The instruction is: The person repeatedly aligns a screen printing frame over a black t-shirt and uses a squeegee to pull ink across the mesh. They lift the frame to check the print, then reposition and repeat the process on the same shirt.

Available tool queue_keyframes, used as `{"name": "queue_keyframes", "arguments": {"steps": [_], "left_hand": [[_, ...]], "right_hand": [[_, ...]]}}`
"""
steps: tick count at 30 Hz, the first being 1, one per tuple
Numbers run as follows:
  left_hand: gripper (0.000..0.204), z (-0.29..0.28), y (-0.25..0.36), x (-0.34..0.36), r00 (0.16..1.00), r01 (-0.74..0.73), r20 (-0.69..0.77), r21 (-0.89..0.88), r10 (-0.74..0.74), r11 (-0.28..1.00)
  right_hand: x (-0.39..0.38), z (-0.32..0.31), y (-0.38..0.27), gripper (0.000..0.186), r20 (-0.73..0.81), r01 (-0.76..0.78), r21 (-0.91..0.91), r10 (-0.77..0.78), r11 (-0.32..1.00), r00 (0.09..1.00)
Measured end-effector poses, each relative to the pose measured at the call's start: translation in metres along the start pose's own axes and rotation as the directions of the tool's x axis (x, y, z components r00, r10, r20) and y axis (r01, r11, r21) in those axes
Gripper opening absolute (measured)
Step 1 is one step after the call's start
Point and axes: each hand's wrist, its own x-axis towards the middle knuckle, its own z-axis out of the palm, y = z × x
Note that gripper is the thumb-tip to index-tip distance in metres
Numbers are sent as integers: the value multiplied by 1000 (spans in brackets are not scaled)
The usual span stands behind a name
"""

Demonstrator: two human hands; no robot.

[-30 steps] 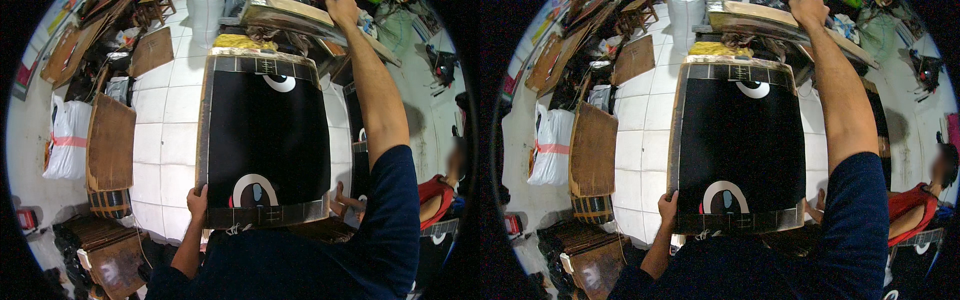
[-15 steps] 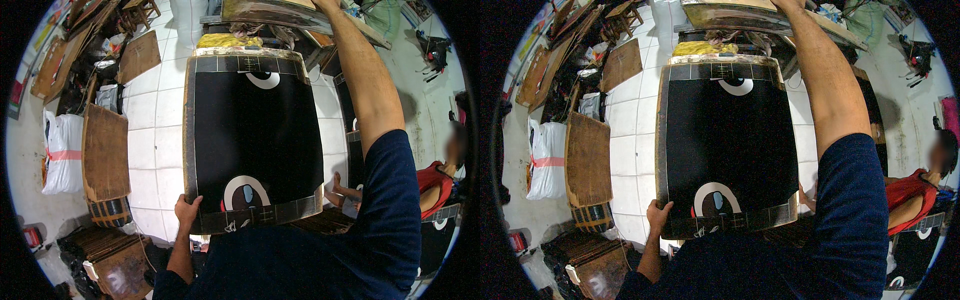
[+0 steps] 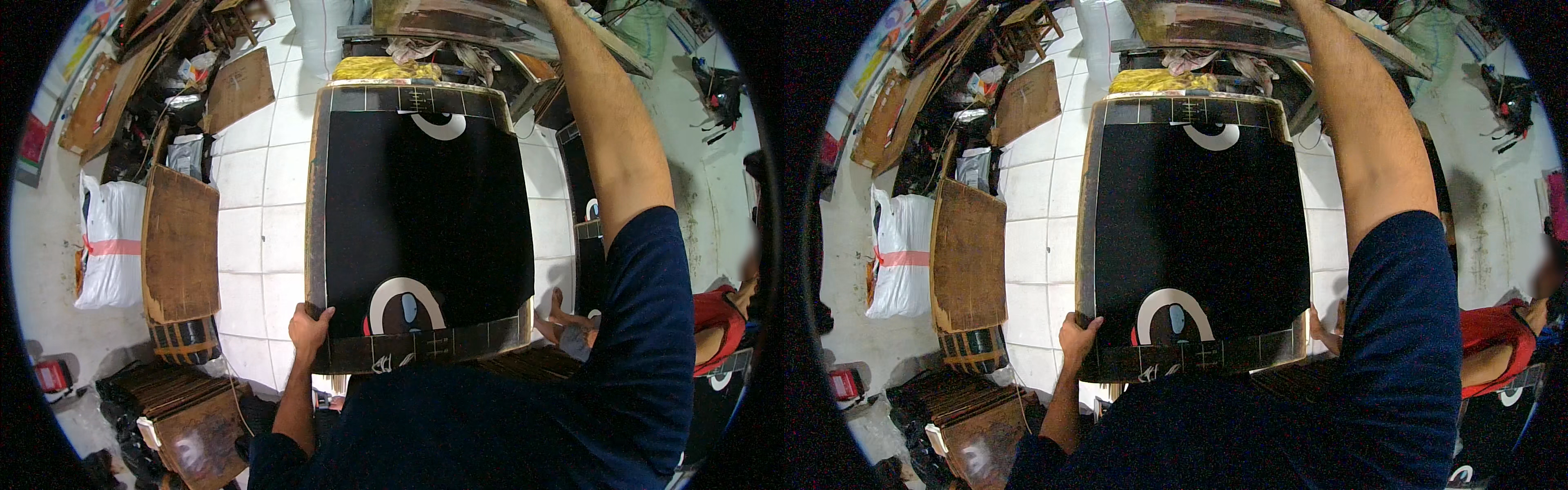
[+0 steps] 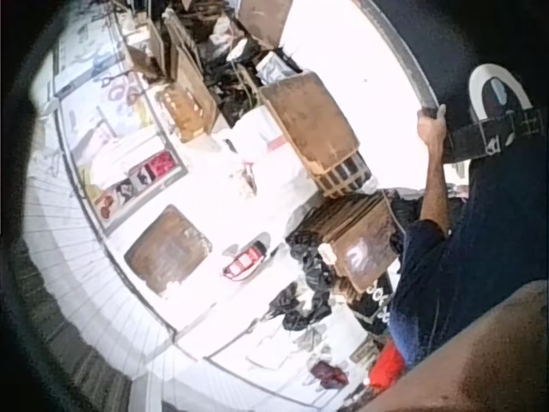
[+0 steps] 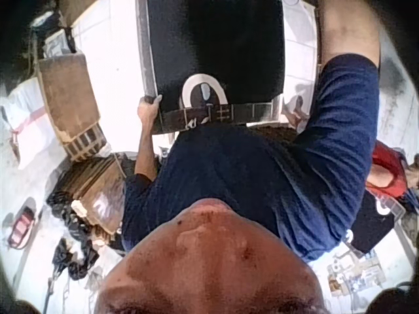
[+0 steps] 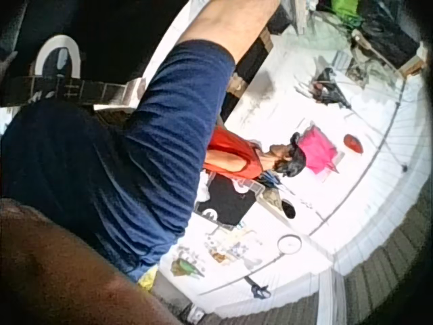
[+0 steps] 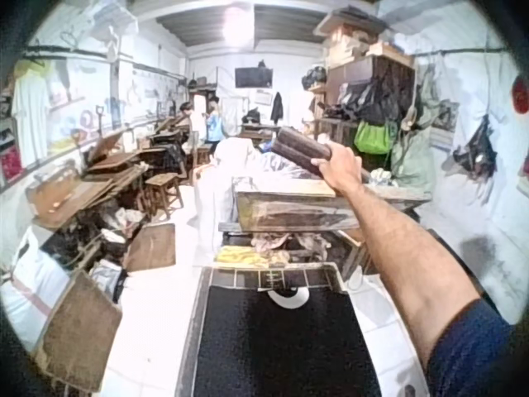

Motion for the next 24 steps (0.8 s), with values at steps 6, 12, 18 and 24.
{"name": "queue_keyframes", "arguments": {"steps": [6,12,18,24], "left_hand": [[66,-3,8,4,1000,8,4,33,-8,999],[73,17,-9,14,998,63,24,33,-64,997],[73,33,-33,29,992,-125,-18,34,126,992],[87,9,36,77,980,-183,-47,190,195,965]], "right_hand": [[9,-1,0,48,-11,32,22,-32,999,999],[19,-4,-5,45,10,27,32,-28,999,1000],[29,0,-6,44,76,-5,37,3,999,997],[48,3,-3,46,122,-25,76,15,997,992]]}}
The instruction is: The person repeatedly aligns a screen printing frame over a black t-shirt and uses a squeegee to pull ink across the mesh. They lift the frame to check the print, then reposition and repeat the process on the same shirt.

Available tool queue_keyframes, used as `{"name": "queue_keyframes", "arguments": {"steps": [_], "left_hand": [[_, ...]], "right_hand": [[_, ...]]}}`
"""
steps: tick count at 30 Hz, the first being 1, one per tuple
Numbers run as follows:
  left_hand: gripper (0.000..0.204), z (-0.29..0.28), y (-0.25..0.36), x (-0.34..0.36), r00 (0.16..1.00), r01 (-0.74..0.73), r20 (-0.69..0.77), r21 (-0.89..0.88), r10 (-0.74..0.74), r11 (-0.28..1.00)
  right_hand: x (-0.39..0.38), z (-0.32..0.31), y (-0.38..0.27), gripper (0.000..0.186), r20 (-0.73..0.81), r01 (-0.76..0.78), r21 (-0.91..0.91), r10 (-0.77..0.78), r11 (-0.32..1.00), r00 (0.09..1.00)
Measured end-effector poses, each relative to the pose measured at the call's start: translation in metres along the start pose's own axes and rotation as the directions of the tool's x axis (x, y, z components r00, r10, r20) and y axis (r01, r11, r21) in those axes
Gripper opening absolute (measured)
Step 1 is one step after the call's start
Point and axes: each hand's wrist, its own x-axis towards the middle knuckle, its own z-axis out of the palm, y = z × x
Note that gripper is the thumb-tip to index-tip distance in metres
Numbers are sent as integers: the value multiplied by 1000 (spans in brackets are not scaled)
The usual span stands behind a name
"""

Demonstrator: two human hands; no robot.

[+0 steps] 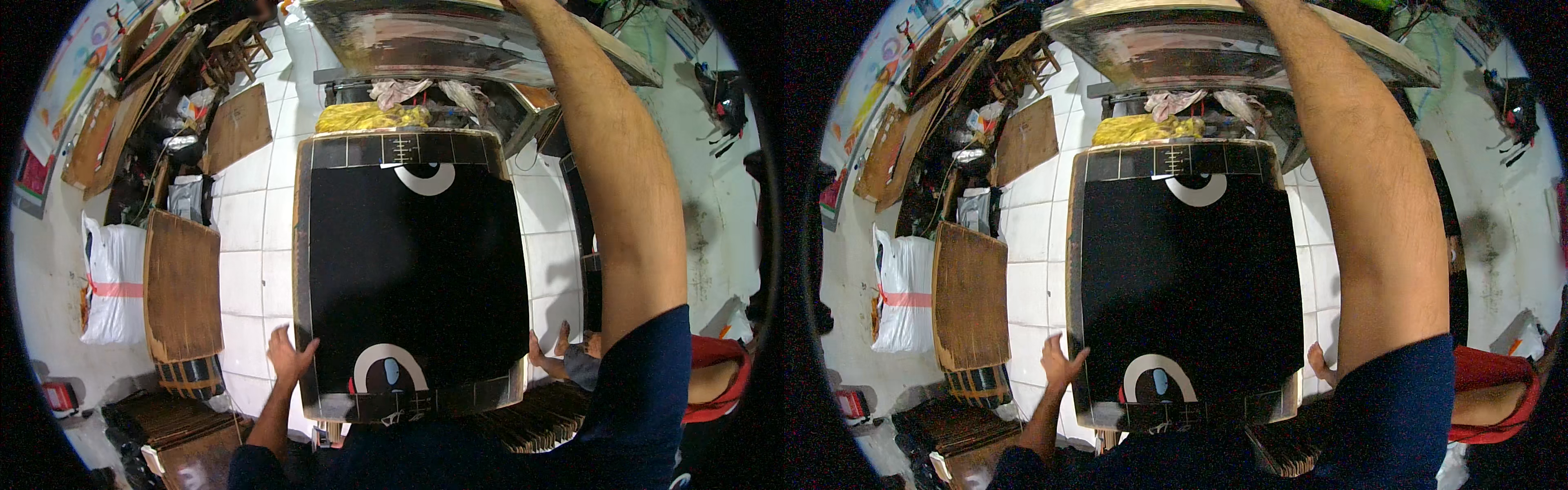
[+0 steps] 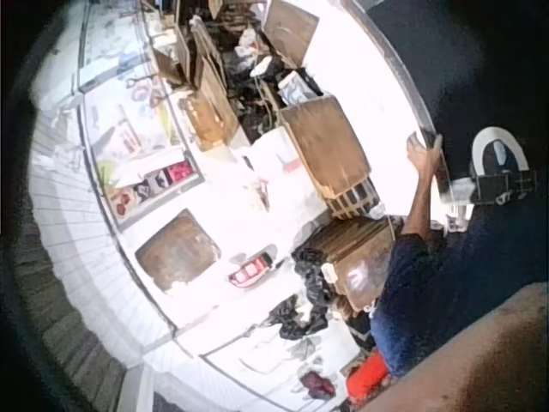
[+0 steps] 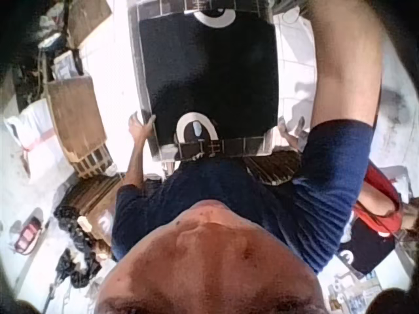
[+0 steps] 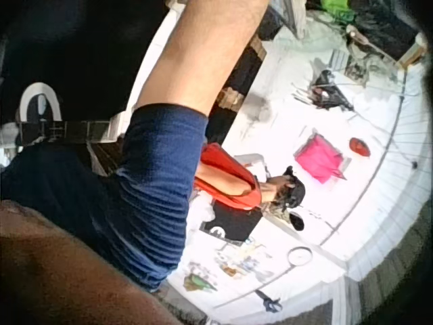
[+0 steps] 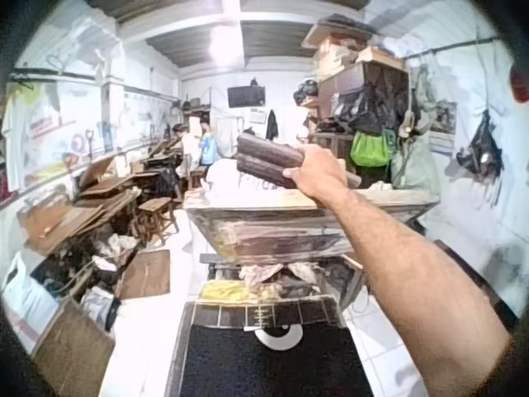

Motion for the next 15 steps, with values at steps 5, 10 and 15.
{"name": "queue_keyframes", "arguments": {"steps": [5,10,15], "left_hand": [[101,2,160,141,856,-469,-193,101,480,877],[116,46,334,272,881,-473,27,75,473,878],[134,75,419,341,892,-347,344,110,292,931]], "right_hand": [[23,4,5,51,34,39,-22,-38,999,999],[48,12,7,54,62,23,-76,-18,997,998],[69,15,9,49,58,59,-80,-54,995,997]]}}
